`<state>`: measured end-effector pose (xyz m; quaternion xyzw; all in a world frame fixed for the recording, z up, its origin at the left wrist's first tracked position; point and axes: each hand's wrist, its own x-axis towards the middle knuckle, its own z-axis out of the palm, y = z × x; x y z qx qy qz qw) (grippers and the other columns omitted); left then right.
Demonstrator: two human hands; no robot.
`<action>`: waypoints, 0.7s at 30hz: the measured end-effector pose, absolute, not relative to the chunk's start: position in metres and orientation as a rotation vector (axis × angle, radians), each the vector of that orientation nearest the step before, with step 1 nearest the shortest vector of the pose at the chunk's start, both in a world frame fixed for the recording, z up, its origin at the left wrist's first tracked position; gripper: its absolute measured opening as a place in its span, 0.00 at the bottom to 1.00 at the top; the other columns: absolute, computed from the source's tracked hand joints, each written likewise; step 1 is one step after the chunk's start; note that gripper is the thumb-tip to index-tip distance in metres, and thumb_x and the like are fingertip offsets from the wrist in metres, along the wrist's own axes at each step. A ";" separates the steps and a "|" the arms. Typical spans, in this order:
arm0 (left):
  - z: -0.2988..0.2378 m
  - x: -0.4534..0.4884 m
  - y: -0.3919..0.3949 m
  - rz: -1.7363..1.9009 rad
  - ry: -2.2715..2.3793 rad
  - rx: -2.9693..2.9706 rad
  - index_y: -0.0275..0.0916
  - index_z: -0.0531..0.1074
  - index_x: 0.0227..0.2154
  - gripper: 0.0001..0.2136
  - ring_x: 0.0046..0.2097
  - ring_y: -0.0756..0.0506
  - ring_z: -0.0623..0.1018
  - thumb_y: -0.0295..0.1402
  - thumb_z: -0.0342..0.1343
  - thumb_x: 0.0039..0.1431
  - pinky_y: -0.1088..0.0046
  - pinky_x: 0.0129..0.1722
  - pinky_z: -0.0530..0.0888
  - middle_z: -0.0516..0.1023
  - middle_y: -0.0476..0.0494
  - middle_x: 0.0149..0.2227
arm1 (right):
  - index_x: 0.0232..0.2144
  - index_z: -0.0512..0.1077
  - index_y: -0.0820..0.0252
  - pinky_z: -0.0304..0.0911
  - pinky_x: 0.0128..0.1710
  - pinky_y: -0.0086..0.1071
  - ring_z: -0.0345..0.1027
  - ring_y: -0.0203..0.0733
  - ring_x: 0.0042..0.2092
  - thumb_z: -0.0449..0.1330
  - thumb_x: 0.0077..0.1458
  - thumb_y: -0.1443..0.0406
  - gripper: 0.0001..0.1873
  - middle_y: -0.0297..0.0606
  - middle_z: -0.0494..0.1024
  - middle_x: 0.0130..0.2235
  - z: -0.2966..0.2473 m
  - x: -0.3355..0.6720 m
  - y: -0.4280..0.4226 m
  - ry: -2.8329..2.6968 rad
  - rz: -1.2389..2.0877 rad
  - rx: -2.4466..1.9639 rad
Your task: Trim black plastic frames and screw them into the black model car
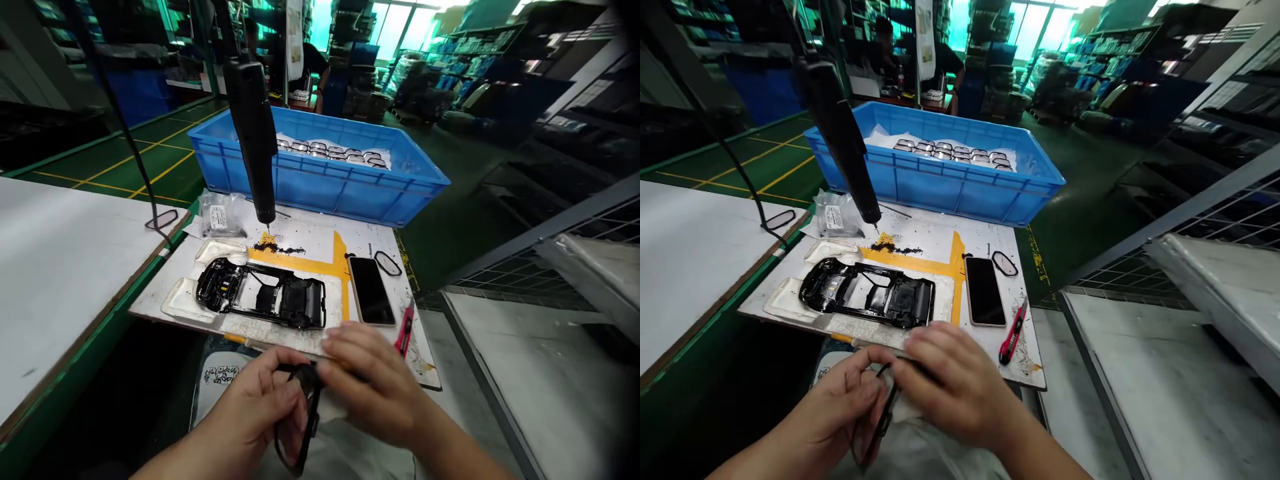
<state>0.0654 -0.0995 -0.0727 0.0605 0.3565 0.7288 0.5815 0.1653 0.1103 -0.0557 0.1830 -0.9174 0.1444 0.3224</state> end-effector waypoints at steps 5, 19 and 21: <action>-0.058 0.060 -0.094 1.822 0.884 0.065 0.36 0.69 0.44 0.16 0.25 0.52 0.78 0.39 0.66 0.62 0.78 0.27 0.77 0.78 0.50 0.27 | 0.55 0.65 0.61 0.73 0.38 0.44 0.75 0.51 0.41 0.56 0.61 0.54 0.24 0.49 0.77 0.43 -0.107 0.206 0.173 -2.520 0.372 -0.838; -0.037 0.039 -0.090 1.954 0.961 0.279 0.40 0.60 0.40 0.12 0.33 0.45 0.84 0.44 0.50 0.71 0.74 0.28 0.79 0.83 0.43 0.34 | 0.65 0.58 0.67 0.70 0.36 0.47 0.73 0.57 0.36 0.60 0.43 0.56 0.47 0.49 0.76 0.38 -0.109 0.223 0.260 -2.530 0.818 -1.685; -0.035 0.037 -0.093 1.984 0.956 0.310 0.41 0.60 0.40 0.13 0.36 0.44 0.85 0.45 0.51 0.71 0.74 0.31 0.79 0.82 0.44 0.33 | 0.63 0.61 0.66 0.69 0.29 0.43 0.73 0.53 0.31 0.62 0.43 0.54 0.46 0.46 0.77 0.33 -0.106 0.233 0.263 -2.433 0.985 -1.666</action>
